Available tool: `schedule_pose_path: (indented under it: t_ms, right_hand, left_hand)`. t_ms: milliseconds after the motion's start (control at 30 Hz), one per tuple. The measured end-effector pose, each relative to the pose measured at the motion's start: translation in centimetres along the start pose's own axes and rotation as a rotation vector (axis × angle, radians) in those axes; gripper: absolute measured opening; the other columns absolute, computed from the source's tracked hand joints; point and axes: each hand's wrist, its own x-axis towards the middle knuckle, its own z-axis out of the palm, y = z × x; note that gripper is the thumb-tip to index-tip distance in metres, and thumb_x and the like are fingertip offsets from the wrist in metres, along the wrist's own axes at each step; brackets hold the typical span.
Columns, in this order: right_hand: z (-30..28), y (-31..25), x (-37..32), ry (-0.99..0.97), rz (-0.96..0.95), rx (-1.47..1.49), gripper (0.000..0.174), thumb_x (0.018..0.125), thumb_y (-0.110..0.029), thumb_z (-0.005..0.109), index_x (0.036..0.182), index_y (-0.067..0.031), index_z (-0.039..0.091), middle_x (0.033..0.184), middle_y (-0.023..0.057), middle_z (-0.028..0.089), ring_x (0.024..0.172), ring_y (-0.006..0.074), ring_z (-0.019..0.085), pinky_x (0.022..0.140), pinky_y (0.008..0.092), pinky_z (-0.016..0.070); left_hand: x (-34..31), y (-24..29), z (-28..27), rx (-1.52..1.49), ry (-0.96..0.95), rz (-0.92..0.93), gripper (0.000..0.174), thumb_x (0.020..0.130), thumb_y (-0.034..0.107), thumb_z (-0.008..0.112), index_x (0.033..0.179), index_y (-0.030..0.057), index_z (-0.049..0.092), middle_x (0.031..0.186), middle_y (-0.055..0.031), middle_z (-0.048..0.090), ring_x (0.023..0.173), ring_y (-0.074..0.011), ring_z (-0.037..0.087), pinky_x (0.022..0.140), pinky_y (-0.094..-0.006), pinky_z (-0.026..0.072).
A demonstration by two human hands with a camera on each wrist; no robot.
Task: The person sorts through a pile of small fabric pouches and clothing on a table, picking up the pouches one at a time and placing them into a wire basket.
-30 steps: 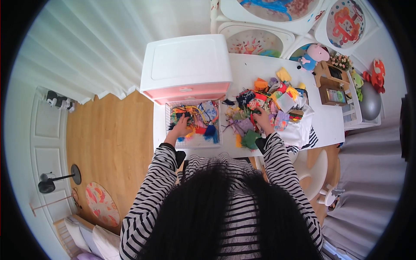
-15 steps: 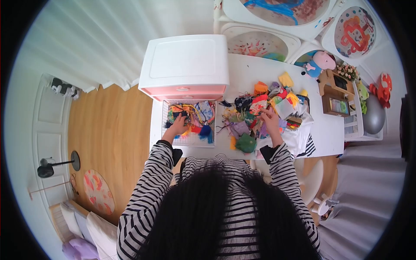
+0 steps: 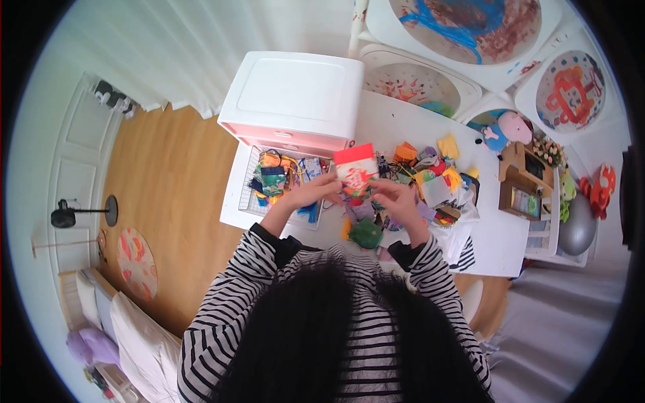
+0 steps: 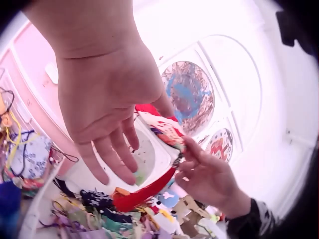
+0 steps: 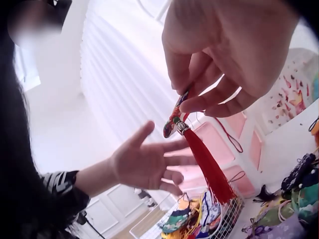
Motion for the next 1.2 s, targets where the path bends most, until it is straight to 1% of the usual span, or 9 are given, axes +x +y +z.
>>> schedule_pose_path:
  t_ms: [100, 367, 433, 667, 767, 833, 933, 1100, 1200]
  right_hand:
    - [1.2, 1.3, 0.6, -0.148, 0.093, -0.082, 0.036, 0.074, -0.002, 0.056, 0.11, -0.005, 0.055, 0.094, 0.0066, 0.059, 0.077, 0.0124, 0.057, 0.072, 0.024, 0.0452]
    - [-2.0, 9.9, 0.0, -0.202, -0.03, -0.604, 0.048, 0.07, -0.013, 0.06, 0.115, -0.0047, 0.047, 0.113, 0.0154, 0.047, 0.102, 0.0259, 0.049, 0.085, 0.0331, 0.0404]
    - [-3.1, 11.2, -0.5, -0.149, 0.185, -0.898, 0.048, 0.067, -0.017, 0.062, 0.111, -0.0039, 0.048, 0.117, 0.0181, 0.043, 0.11, 0.0317, 0.041, 0.091, 0.0378, 0.0348]
    - [-3.6, 14.6, -0.5, -0.101, 0.158, -1.23, 0.056, 0.062, -0.02, 0.066, 0.112, -0.0064, 0.046, 0.115, 0.014, 0.043, 0.105, 0.0298, 0.041, 0.085, 0.0388, 0.0372]
    - [-2.7, 13.9, 0.0, -0.063, 0.213, -1.235, 0.067, 0.058, -0.025, 0.07, 0.117, -0.0086, 0.042, 0.114, 0.0136, 0.043, 0.104, 0.0288, 0.041, 0.084, 0.0398, 0.0355]
    - [-1.9, 13.5, -0.1, -0.041, 0.221, -1.276, 0.073, 0.056, -0.028, 0.072, 0.119, -0.0092, 0.04, 0.115, 0.0138, 0.042, 0.104, 0.0288, 0.04, 0.084, 0.0415, 0.0341]
    - [-0.9, 13.6, -0.4, 0.02, 0.196, -1.361, 0.083, 0.052, -0.032, 0.074, 0.122, -0.0103, 0.036, 0.116, 0.0143, 0.041, 0.104, 0.0292, 0.039, 0.085, 0.0448, 0.0317]
    - [0.8, 14.2, -0.6, 0.121, 0.213, -1.439, 0.084, 0.048, -0.031, 0.075, 0.121, -0.0128, 0.037, 0.109, 0.0116, 0.042, 0.101, 0.0273, 0.041, 0.082, 0.0453, 0.0331]
    - [1.2, 14.9, -0.1, 0.136, 0.299, -1.465, 0.075, 0.052, -0.025, 0.072, 0.118, -0.0126, 0.04, 0.1, 0.0095, 0.043, 0.101, 0.0271, 0.041, 0.077, 0.0423, 0.0372]
  left_hand:
    - [0.3, -0.9, 1.6, -0.102, 0.099, -0.028, 0.03, 0.086, 0.026, 0.051, 0.099, -0.0014, 0.052, 0.075, -0.0078, 0.061, 0.061, -0.0135, 0.059, 0.06, -0.0253, 0.0484]
    - [-4.0, -8.4, -7.3, 0.08, 0.538, -0.213, 0.026, 0.084, 0.019, 0.051, 0.096, -0.0026, 0.053, 0.073, -0.0101, 0.061, 0.054, -0.0151, 0.06, 0.047, -0.025, 0.0492]
    - [-5.4, -8.4, -9.2, 0.152, 0.603, -0.274, 0.026, 0.083, 0.02, 0.051, 0.097, -0.0026, 0.053, 0.074, -0.0102, 0.062, 0.054, -0.0154, 0.06, 0.047, -0.0254, 0.0493]
    - [-5.0, -12.2, -13.4, 0.005, 0.855, -0.497, 0.038, 0.079, 0.025, 0.054, 0.106, -0.0002, 0.047, 0.079, -0.0127, 0.06, 0.046, -0.0159, 0.058, 0.041, -0.0254, 0.0476]
    - [-4.0, -13.9, -14.9, 0.2, 1.002, -0.454, 0.046, 0.077, 0.023, 0.056, 0.111, -0.003, 0.038, 0.085, -0.0155, 0.058, 0.058, -0.0229, 0.061, 0.052, -0.0314, 0.0505]
    - [-3.7, -16.0, -16.2, 0.58, 1.063, -0.135, 0.051, 0.074, 0.017, 0.056, 0.112, -0.0066, 0.032, 0.094, -0.0228, 0.053, 0.083, -0.033, 0.057, 0.071, -0.0396, 0.0477]
    - [-3.1, -15.4, -15.9, 0.671, 1.011, -0.213, 0.055, 0.071, 0.014, 0.055, 0.113, -0.0095, 0.028, 0.106, -0.0308, 0.044, 0.1, -0.0418, 0.046, 0.084, -0.0436, 0.0394]
    - [-3.7, -12.4, -13.5, 0.746, 0.916, -0.289, 0.079, 0.073, 0.017, 0.051, 0.131, -0.0042, 0.002, 0.124, -0.0354, 0.022, 0.099, -0.0479, 0.044, 0.083, -0.0456, 0.0406]
    - [-4.7, -9.7, -12.2, 0.926, 0.819, -0.179, 0.075, 0.074, 0.015, 0.05, 0.132, -0.0022, 0.006, 0.129, -0.0338, 0.018, 0.1, -0.0459, 0.046, 0.082, -0.0461, 0.0416]
